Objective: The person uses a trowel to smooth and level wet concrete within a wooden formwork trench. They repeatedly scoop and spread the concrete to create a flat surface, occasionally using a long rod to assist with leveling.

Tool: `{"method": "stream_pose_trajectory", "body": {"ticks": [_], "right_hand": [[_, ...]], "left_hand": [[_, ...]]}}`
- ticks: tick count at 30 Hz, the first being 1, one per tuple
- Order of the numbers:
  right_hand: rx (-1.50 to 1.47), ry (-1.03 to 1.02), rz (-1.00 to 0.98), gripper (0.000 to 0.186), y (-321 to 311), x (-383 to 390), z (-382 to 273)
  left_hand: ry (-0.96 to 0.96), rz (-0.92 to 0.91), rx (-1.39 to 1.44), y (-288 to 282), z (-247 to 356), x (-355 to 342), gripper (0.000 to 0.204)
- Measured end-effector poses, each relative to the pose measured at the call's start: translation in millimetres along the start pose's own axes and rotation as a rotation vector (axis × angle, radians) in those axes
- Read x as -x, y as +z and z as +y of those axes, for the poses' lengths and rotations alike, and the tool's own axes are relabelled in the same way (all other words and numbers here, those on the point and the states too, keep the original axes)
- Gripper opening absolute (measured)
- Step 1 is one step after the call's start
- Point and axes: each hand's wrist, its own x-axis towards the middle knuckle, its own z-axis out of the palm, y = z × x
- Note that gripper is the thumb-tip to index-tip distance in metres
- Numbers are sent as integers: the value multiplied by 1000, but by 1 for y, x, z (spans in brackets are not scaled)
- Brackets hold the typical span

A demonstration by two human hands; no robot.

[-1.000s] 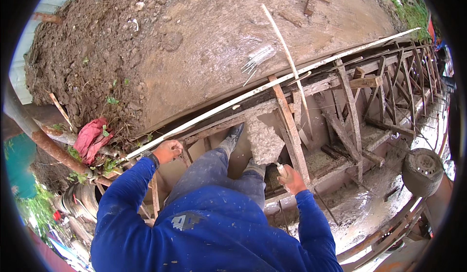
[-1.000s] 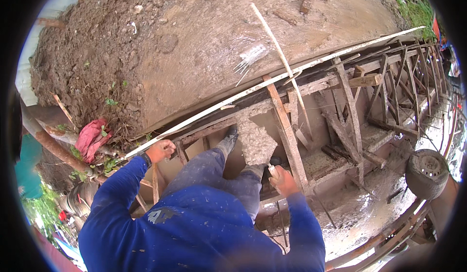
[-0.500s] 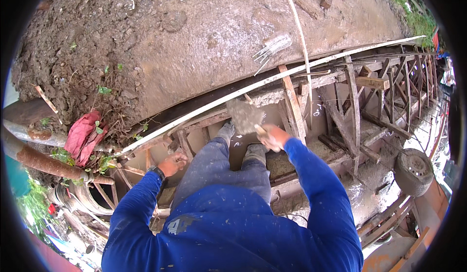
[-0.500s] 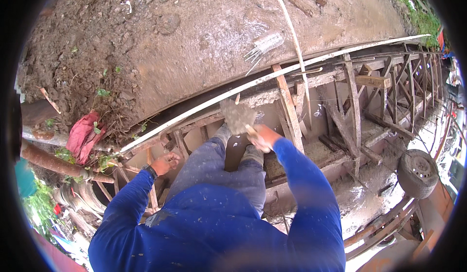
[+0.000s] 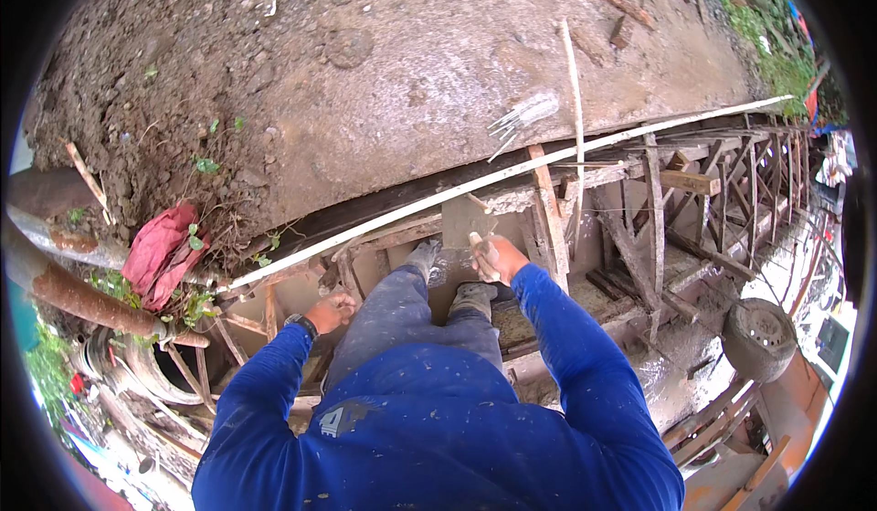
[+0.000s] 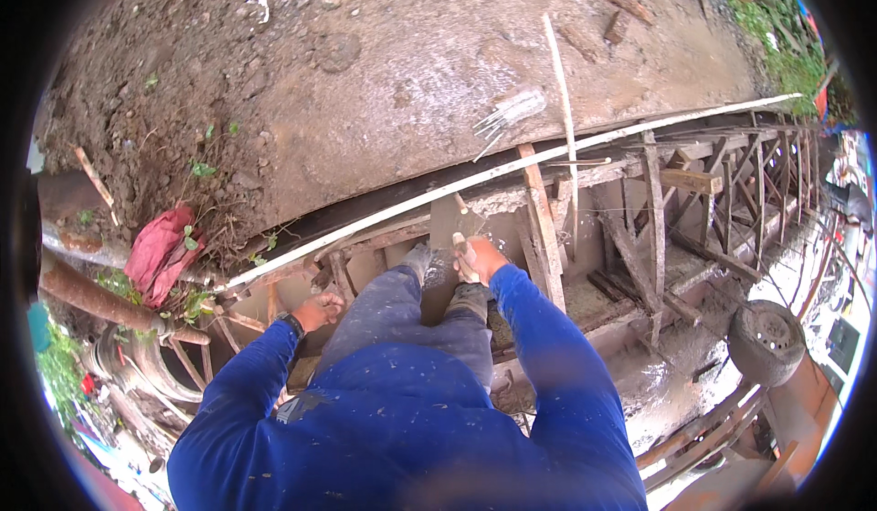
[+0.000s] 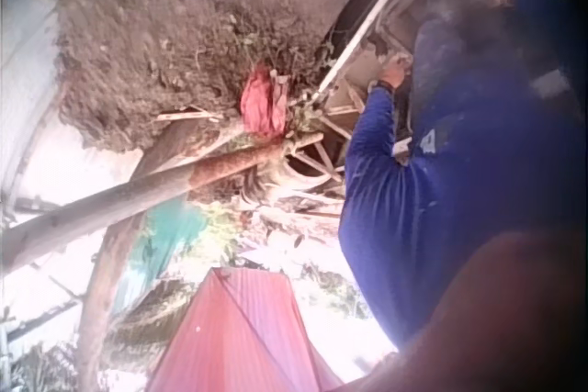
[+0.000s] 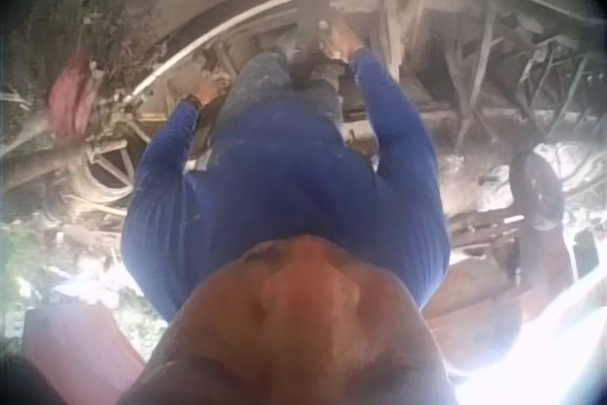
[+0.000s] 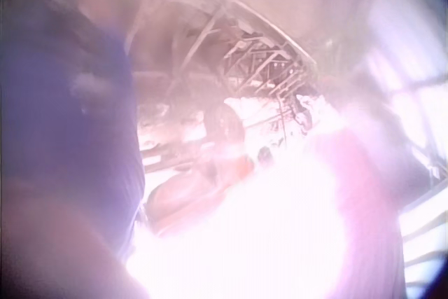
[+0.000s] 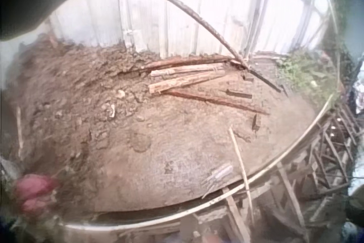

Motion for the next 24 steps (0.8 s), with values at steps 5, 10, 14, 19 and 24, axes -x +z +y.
{"method": "stream_pose_trajectory", "body": {"ticks": [5,10,14,19,24], "right_hand": [[200,-90,81,13,-8,120,4],[224,-133,188,34,-75,237,78],[225,-110,398,51,-135,357,142],[300,-263,821,42,-195,492,232],[129,-240,1135,56,-250,550,350]], "left_hand": [[115,-69,-209,0,20,-20,20],[270,-104,-561,3,63,-47,13],[263,-127,-765,19,98,-55,21],[290,-176,-957,40,119,-69,21],[307,-201,-1176,77,144,-76,20]]}}
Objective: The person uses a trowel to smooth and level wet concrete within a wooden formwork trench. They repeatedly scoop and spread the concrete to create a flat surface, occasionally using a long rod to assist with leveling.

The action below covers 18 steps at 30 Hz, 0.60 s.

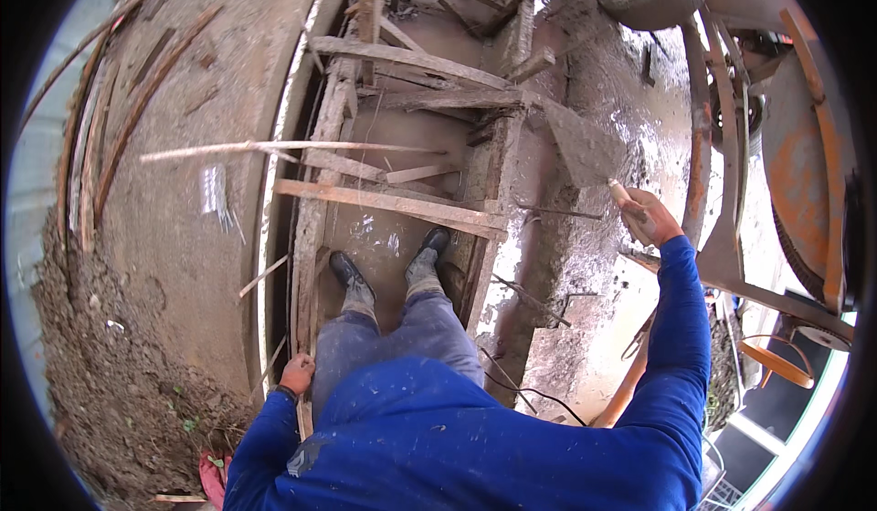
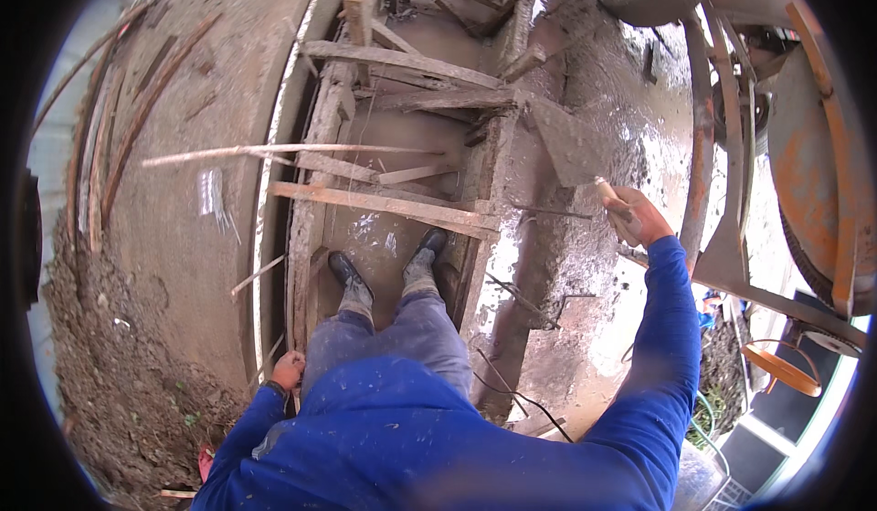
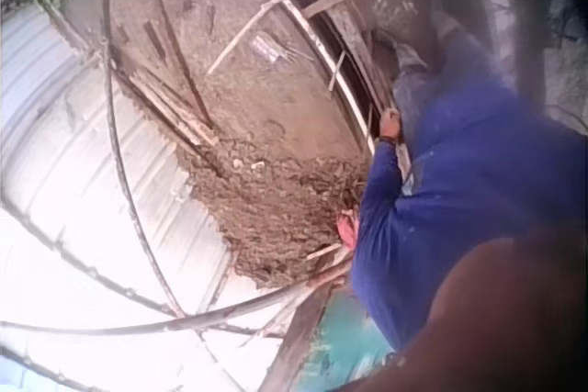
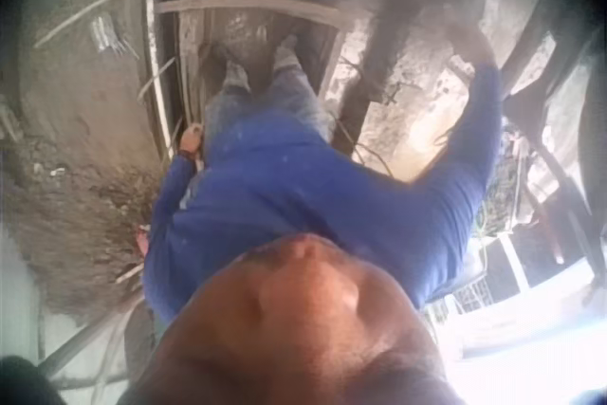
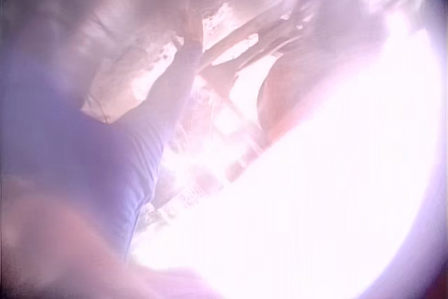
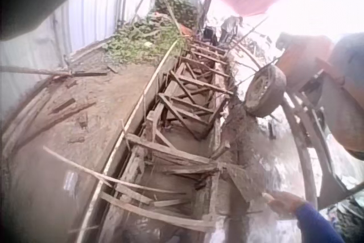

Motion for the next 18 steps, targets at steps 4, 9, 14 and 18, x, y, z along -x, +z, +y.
{"method": "stream_pose_trajectory", "body": {"ticks": [4,9,14,18], "right_hand": [[140,44,58,52,-15,-24,102],[153,-16,68,33,15,-63,225],[-57,128,23,30,77,-106,263],[-160,194,92,31,128,-167,281]], "left_hand": [[-22,-13,-98,-1,62,-4,22],[-52,-32,-247,9,123,-15,27],[-192,-156,-292,7,211,-25,32],[-150,-192,-282,6,250,-28,35]]}}
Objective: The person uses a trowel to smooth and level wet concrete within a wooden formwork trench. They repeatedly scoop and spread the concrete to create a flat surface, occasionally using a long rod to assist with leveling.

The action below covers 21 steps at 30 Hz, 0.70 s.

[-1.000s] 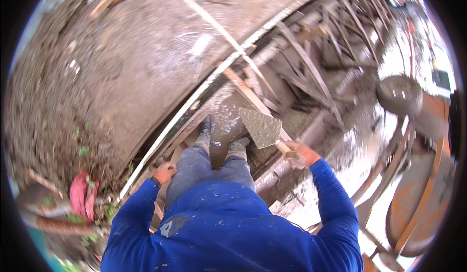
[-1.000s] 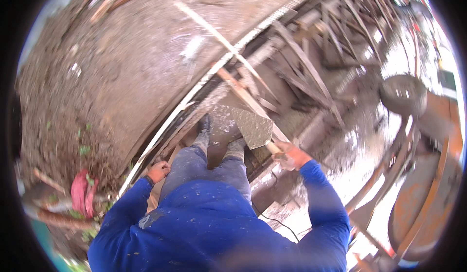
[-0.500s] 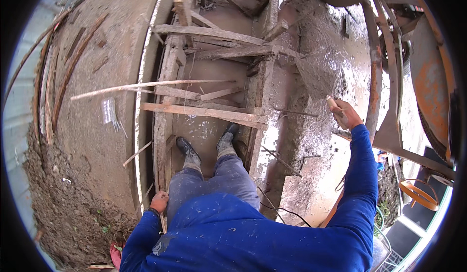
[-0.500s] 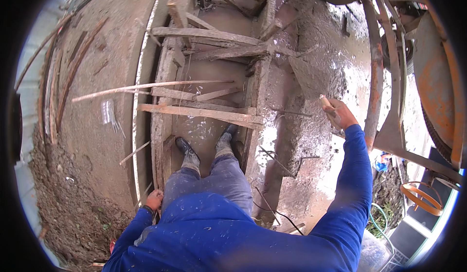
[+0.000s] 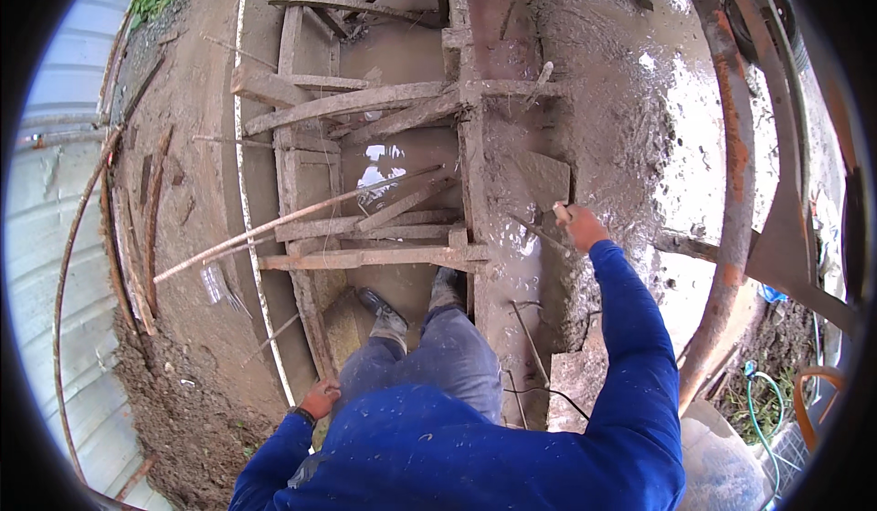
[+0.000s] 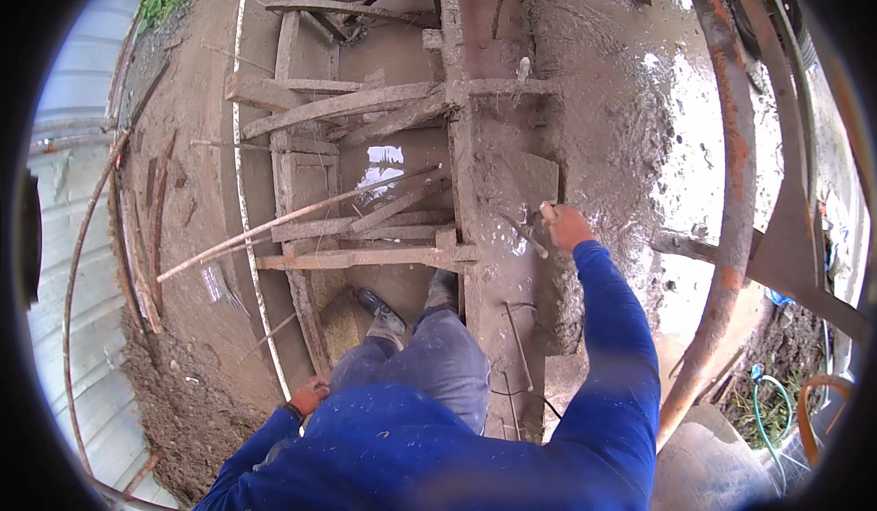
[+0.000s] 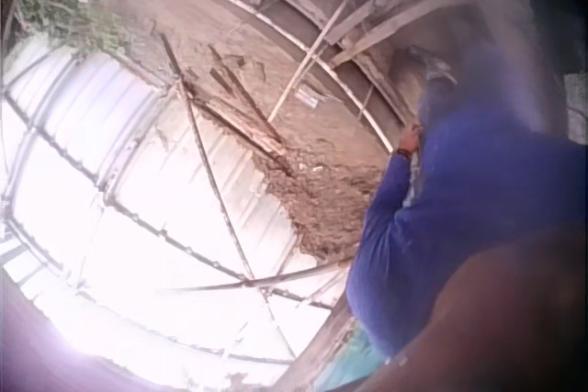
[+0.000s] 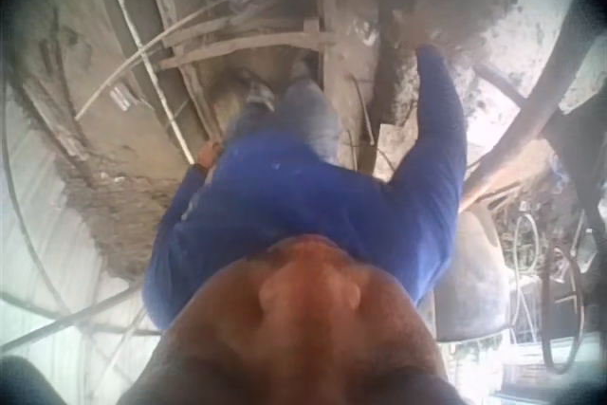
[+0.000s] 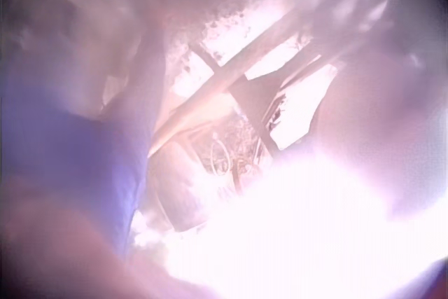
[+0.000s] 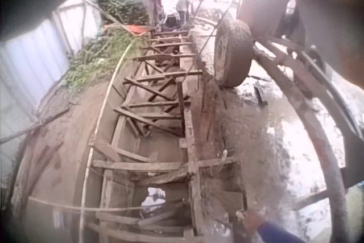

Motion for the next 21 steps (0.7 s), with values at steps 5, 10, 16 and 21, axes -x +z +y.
{"method": "stream_pose_trajectory", "body": {"ticks": [5,10,16,21], "right_hand": [[104,-141,139,34,62,-74,11],[49,-4,72,42,111,-132,18],[121,85,45,41,142,-159,6],[-17,99,-45,39,156,-183,0]], "left_hand": [[-134,-24,101,-10,34,18,32],[-208,-56,243,-13,55,38,30],[-276,-98,320,-18,80,43,31],[-365,-102,394,-20,102,38,30]]}}
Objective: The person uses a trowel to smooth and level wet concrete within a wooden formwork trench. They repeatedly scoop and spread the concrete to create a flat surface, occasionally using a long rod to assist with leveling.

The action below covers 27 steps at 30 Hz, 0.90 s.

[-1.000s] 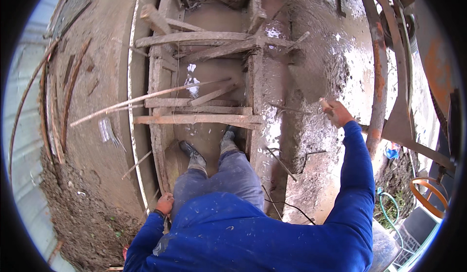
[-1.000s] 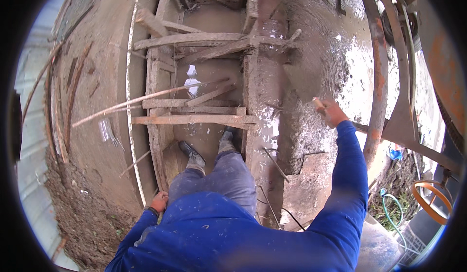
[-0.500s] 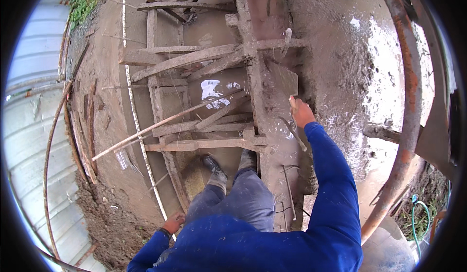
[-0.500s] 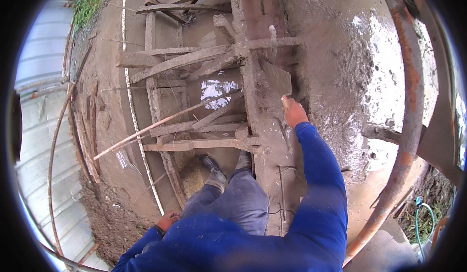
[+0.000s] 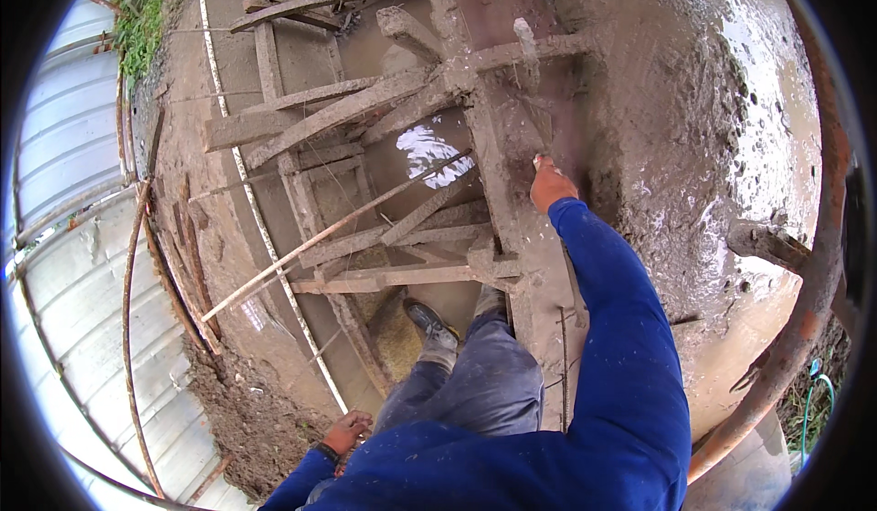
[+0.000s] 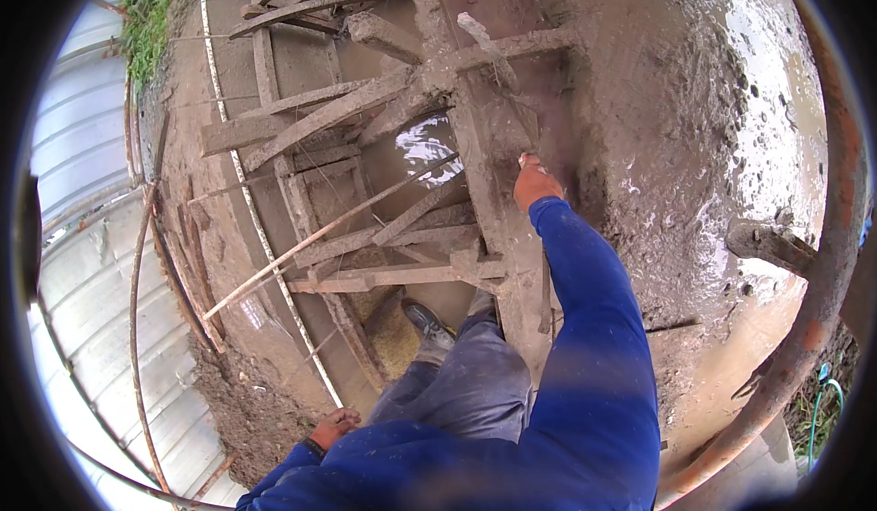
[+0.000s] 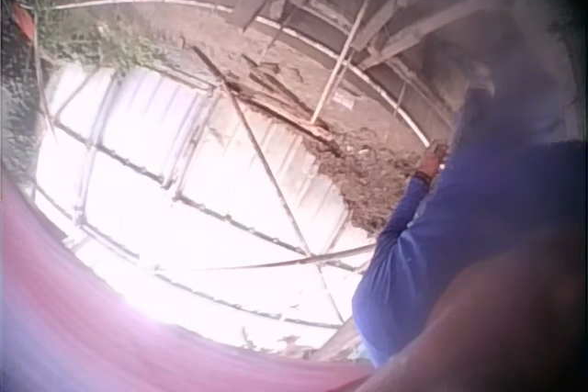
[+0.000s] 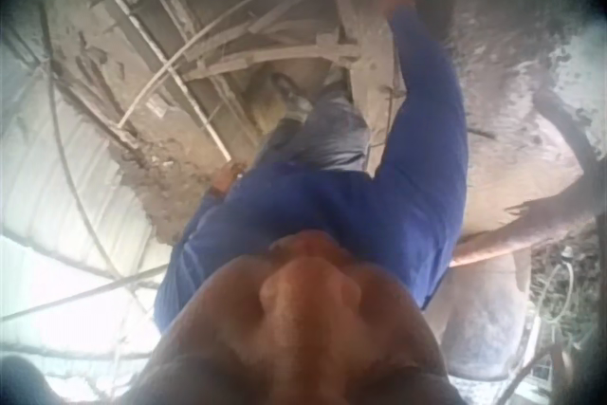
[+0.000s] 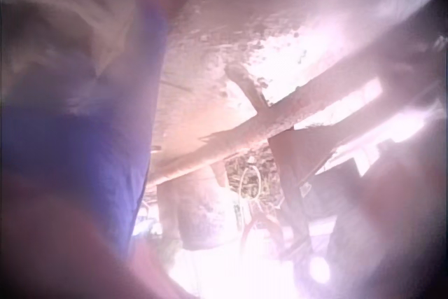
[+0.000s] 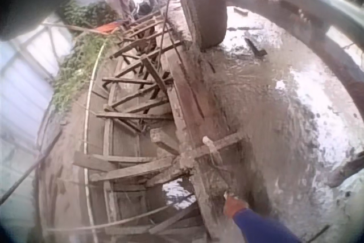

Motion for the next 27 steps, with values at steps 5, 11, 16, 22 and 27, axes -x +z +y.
{"method": "stream_pose_trajectory", "body": {"ticks": [5,11,16,22,27], "right_hand": [[-102,44,-187,40,-1,5,13],[-66,47,-157,43,-5,2,-8],[11,55,-133,44,-6,5,-8],[81,94,9,42,-9,27,-8],[-60,14,-9,44,9,2,2]], "left_hand": [[-53,-3,110,4,1,-2,29],[-49,-50,-4,10,2,-12,28],[26,-26,4,4,16,-9,28],[-19,-10,-37,7,7,-7,31],[-36,6,-31,9,6,-14,31]]}}
